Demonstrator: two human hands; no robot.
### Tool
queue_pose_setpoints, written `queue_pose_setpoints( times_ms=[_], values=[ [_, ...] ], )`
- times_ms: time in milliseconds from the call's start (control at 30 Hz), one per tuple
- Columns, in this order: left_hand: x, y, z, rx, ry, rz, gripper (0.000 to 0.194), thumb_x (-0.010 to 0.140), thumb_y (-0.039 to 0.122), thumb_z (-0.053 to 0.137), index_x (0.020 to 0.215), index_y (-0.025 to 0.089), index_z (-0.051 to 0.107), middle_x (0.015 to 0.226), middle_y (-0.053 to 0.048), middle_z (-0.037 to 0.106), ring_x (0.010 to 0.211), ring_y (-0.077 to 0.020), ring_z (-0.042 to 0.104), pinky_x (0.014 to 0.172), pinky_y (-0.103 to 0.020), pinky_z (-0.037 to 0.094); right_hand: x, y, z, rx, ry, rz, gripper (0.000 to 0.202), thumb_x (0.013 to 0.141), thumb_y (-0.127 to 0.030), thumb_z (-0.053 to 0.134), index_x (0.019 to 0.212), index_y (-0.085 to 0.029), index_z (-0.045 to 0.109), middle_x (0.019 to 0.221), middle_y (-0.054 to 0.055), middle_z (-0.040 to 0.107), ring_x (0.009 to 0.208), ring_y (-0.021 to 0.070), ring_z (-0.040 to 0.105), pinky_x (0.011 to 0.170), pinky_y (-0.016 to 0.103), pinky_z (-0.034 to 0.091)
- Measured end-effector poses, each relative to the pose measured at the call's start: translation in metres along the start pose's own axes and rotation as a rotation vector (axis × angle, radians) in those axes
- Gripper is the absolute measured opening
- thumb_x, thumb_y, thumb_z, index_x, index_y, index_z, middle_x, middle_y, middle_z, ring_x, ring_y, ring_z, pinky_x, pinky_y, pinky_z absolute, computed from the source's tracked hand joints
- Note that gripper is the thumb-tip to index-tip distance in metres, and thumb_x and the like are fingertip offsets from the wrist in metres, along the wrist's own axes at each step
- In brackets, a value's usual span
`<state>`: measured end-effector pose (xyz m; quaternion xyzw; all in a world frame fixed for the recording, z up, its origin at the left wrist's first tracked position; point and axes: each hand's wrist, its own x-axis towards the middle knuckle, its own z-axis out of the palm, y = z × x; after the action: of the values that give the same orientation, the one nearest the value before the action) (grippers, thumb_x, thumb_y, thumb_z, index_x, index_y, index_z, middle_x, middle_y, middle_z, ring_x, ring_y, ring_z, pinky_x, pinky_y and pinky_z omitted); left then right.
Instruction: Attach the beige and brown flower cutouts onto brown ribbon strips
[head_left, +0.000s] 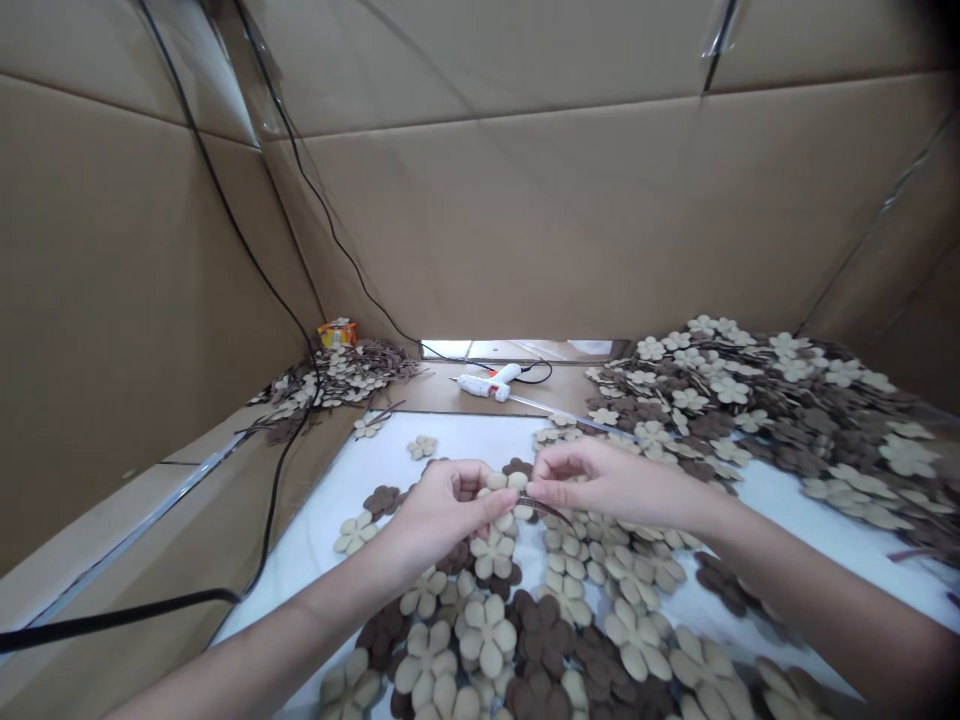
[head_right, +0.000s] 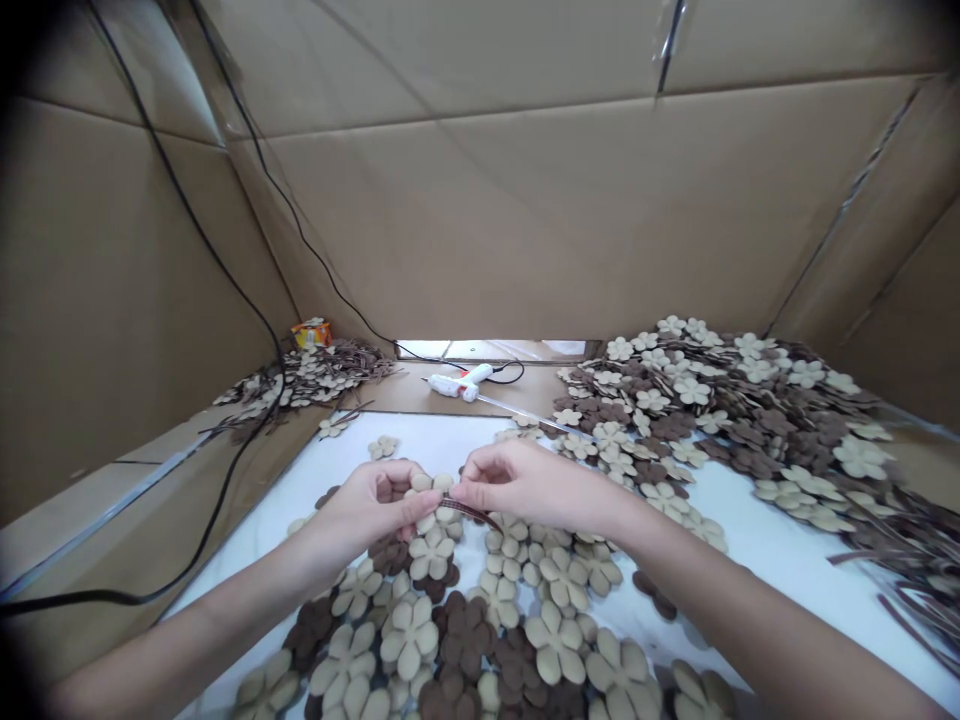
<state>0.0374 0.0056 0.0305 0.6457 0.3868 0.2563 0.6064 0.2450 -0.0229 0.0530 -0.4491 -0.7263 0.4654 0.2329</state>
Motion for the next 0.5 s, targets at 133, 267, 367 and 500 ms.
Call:
queue_pose_setpoints(
  times_ms=[133, 267, 367, 500],
  values=[
    [0.000, 0.000, 0.001, 0.014, -0.018, -0.007, 0.030, 0.068, 0.040, 0.072, 0.061, 0.016, 0.056, 0.047, 0.004, 0.051, 0.042, -0.0065, 0.041, 0.039, -0.018, 0.026, -0.004, -0.006, -0.006, -0.005, -0.042, -0.037, 0.033, 0.084, -0.050, 0.052, 0.077, -0.018, 0.059, 0.078, 0.001, 0.063, 0.074, 0.0152, 0.056, 0.066, 0.025, 0.041],
    [0.005, -0.007, -0.001, 0.048, -0.044, -0.016, 0.031, 0.071, 0.044, 0.068, 0.064, 0.016, 0.056, 0.046, 0.004, 0.052, 0.043, -0.0067, 0.043, 0.041, -0.017, 0.027, -0.003, -0.004, -0.010, -0.019, -0.032, -0.041, 0.033, 0.083, -0.049, 0.053, 0.077, -0.018, 0.058, 0.077, 0.000, 0.062, 0.073, 0.0145, 0.056, 0.066, 0.025, 0.041],
    [0.008, -0.011, -0.003, 0.049, -0.052, 0.006, 0.034, 0.073, 0.048, 0.065, 0.069, 0.015, 0.058, 0.051, 0.003, 0.053, 0.047, -0.0074, 0.046, 0.046, -0.018, 0.033, -0.001, 0.000, -0.013, -0.005, -0.011, -0.058, 0.031, 0.084, -0.047, 0.053, 0.076, -0.017, 0.058, 0.076, 0.000, 0.062, 0.073, 0.0145, 0.056, 0.067, 0.025, 0.041],
    [0.007, -0.009, -0.003, 0.011, -0.075, 0.013, 0.034, 0.072, 0.047, 0.066, 0.072, 0.014, 0.059, 0.060, 0.002, 0.056, 0.052, -0.0084, 0.049, 0.050, -0.019, 0.039, 0.001, 0.006, -0.019, -0.030, 0.004, -0.058, 0.030, 0.085, -0.044, 0.051, 0.077, -0.017, 0.059, 0.079, 0.002, 0.063, 0.076, 0.0155, 0.056, 0.070, 0.027, 0.040]
  ],
)
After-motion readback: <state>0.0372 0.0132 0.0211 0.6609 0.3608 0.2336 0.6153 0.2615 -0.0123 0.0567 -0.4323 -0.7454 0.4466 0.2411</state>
